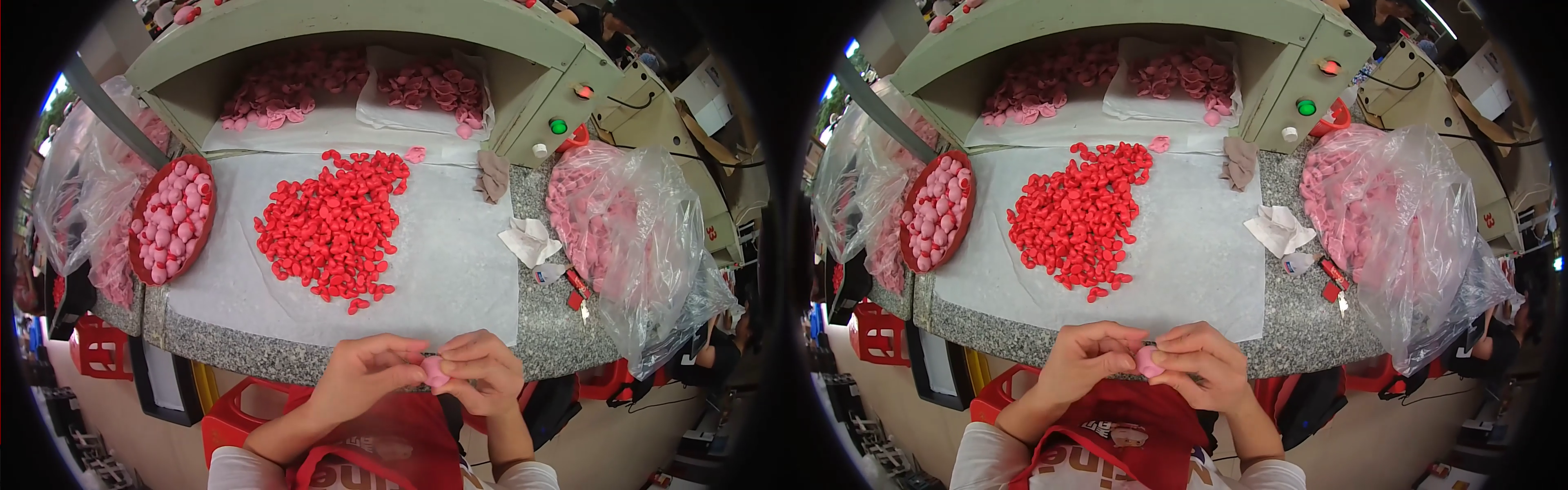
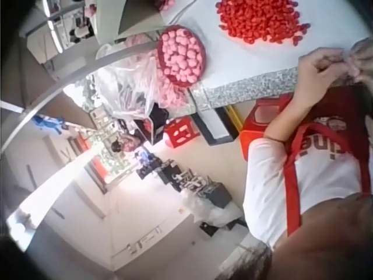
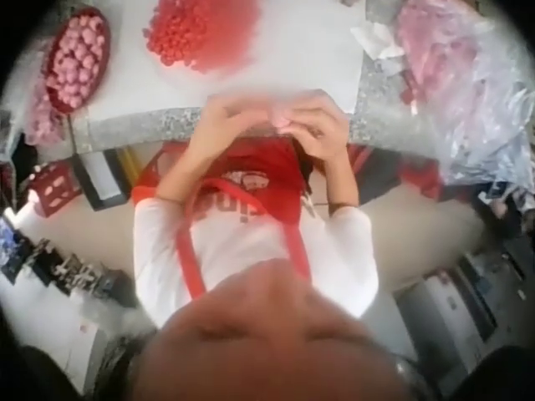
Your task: Assembling small pink and red plastic toy components at a factory workbench using an adhesive.
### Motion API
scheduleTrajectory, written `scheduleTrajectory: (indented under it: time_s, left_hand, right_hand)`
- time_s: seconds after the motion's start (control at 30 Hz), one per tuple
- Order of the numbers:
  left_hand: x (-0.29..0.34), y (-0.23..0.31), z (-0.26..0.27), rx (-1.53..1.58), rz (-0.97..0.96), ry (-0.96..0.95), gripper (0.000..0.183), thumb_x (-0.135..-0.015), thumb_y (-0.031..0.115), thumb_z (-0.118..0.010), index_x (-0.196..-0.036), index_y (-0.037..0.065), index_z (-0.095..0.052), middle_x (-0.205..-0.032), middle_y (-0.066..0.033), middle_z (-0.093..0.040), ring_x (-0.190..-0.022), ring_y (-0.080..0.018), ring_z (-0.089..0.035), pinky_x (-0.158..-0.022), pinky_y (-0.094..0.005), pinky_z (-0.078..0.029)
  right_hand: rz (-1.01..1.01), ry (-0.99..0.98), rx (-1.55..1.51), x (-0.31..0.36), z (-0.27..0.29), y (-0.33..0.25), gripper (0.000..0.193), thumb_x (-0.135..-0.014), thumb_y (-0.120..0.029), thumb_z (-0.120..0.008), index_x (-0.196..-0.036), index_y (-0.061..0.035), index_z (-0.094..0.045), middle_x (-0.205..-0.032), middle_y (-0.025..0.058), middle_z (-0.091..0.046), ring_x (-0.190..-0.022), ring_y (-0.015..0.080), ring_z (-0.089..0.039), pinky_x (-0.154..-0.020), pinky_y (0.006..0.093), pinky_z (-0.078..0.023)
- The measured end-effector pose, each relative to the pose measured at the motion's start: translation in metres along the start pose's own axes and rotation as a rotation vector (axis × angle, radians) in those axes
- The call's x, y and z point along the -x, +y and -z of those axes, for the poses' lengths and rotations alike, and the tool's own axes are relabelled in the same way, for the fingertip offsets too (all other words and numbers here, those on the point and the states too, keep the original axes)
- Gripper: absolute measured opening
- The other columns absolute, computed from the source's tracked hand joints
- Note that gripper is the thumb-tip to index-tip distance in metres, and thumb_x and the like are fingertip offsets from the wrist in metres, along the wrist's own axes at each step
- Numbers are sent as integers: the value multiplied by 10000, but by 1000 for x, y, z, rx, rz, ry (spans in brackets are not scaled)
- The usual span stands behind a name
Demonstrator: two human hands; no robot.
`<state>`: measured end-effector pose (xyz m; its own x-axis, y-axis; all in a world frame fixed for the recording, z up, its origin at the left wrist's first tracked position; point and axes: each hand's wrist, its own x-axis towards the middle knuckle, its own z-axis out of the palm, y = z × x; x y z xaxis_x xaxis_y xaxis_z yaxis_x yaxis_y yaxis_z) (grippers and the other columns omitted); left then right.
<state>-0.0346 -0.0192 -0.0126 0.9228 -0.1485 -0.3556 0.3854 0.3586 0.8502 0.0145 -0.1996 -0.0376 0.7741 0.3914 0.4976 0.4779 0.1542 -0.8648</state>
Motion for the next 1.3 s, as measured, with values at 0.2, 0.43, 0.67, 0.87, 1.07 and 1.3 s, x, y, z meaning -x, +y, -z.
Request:
scheduleTrajectory:
  time_s: [0.2, 0.43, 0.67, 0.87, 1.07, 1.3]
  left_hand:
    - [-6, -2, 2, 252, -65, -118, 297, -751, -48, -615, -1034, -64, -527, -958, -153, -586, -818, -186, -602, -707, -280, -521]
    - [-8, -16, -10, -440, -687, 73, 403, -677, -129, -643, -1050, -57, -505, -1068, -161, -464, -959, -209, -548, -794, -293, -525]
    - [-10, -16, -9, -344, -556, 106, 369, -667, -100, -667, -1010, -16, -563, -1016, -137, -515, -946, -199, -572, -774, -290, -540]
    - [-11, -23, -5, -443, -710, 136, 342, -645, -67, -702, -958, -9, -579, -966, -128, -540, -860, -184, -598, -745, -277, -544]
    - [-14, -32, -4, -591, -865, 266, 337, -587, -48, -735, -893, 0, -603, -864, -122, -580, -772, -191, -617, -613, -249, -521]
    - [-15, -22, -12, -600, -719, 232, 259, -648, -109, -665, -887, -46, -584, -952, -147, -534, -838, -189, -591, -668, -268, -514]
  right_hand:
    - [265, -194, 323, -20, 3, -13, 233, -642, -4, -713, -858, -1, -623, -869, 119, -608, -771, 253, -607, -720, 343, -499]
    - [-502, 141, -453, 7, -23, -15, 373, -726, 101, -587, -1089, 29, -538, -1028, 127, -506, -946, 189, -551, -778, 262, -473]
    - [-309, 69, -76, 5, -23, -8, 343, -700, 128, -562, -1031, 37, -558, -1004, 112, -488, -882, 150, -536, -772, 248, -459]
    - [-441, 139, -396, 4, -32, -11, 354, -708, 145, -529, -1044, 33, -544, -1037, 101, -458, -891, 140, -522, -762, 242, -451]
    - [-491, 194, -432, 2, -39, -11, 301, -741, 123, -491, -1027, 37, -532, -973, 82, -462, -911, 157, -496, -828, 296, -416]
    - [-534, 232, -493, 0, -33, 4, 286, -724, 115, -500, -993, 33, -551, -923, 69, -483, -902, 146, -495, -788, 269, -416]
